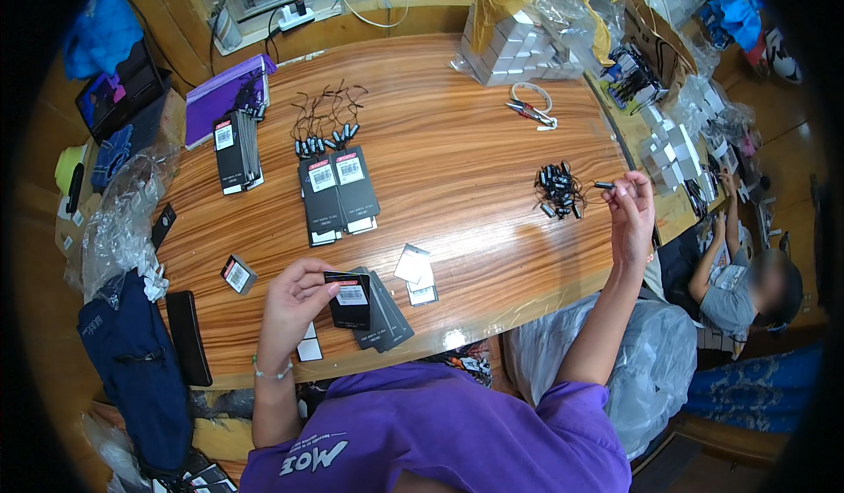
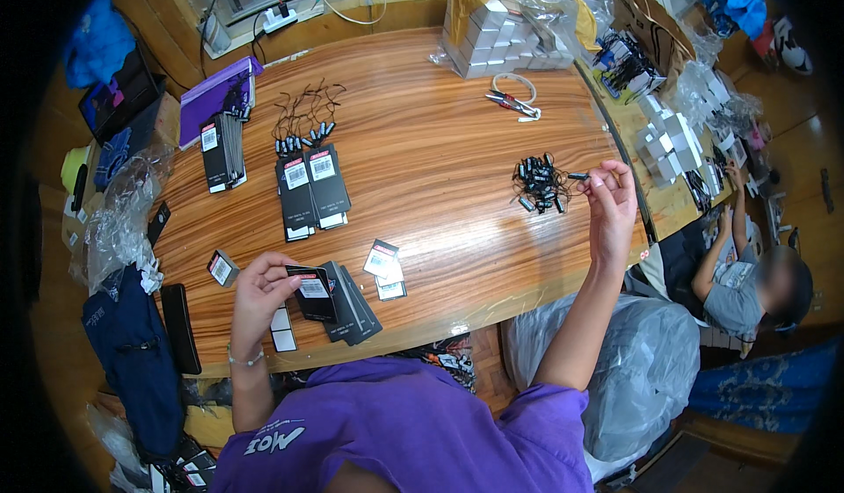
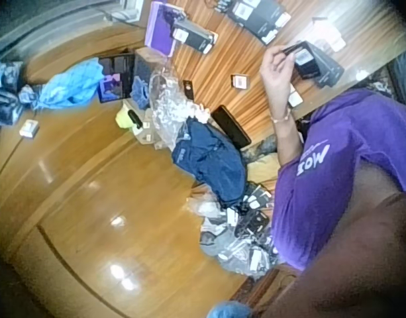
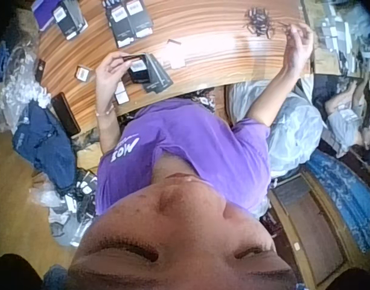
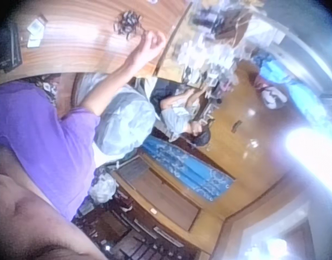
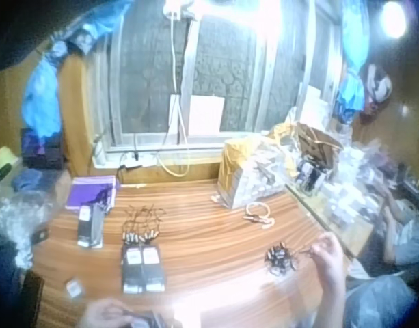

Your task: The person opens small black boxes, removes electronic components with attached wires, and places them into the boxes. They repeat this process for several units, stacking the completed boxes on the table.

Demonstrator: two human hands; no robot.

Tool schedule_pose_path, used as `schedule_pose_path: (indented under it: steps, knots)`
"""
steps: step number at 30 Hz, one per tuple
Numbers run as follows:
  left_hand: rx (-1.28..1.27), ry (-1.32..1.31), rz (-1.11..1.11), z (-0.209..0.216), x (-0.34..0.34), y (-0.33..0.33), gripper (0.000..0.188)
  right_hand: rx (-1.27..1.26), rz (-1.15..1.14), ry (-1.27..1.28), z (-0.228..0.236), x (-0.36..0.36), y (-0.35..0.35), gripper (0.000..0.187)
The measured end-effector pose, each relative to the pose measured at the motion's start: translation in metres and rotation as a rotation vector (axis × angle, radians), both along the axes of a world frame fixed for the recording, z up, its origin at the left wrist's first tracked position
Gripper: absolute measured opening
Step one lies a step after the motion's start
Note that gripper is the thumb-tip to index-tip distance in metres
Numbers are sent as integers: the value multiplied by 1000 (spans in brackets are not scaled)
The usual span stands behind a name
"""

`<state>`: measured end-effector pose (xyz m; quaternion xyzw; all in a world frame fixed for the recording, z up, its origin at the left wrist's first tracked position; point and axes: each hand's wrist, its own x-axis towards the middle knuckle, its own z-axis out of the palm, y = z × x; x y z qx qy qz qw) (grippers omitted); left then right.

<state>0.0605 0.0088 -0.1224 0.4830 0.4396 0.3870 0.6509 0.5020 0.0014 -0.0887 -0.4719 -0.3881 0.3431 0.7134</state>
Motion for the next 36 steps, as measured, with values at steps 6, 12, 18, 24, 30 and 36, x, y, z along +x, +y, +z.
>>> schedule_pose_path:
  steps: [6, 12, 18, 24, 30, 36]
  knots:
    - [18, -36, -35, 9, 11, -4, 18, -53, 312, 136, 22, -50, 2, 27]
    - [235, -30, -279, 40, 45, -2, 15, -176, 707, 73, 10, -140, 7, 18]
    - [156, 55, -382, 41, 49, 3, 14, -221, 892, 68, 2, -181, 12, 17]
    - [174, 111, -247, 41, 35, 0, 14, -265, 871, 164, -5, -173, 10, 14]
    - [114, -43, -149, 44, 22, 2, 14, -296, 826, -202, -7, -171, 5, 18]
    - [211, 44, -296, 46, 38, -3, 17, 22, 969, -651, -19, -196, 8, 24]
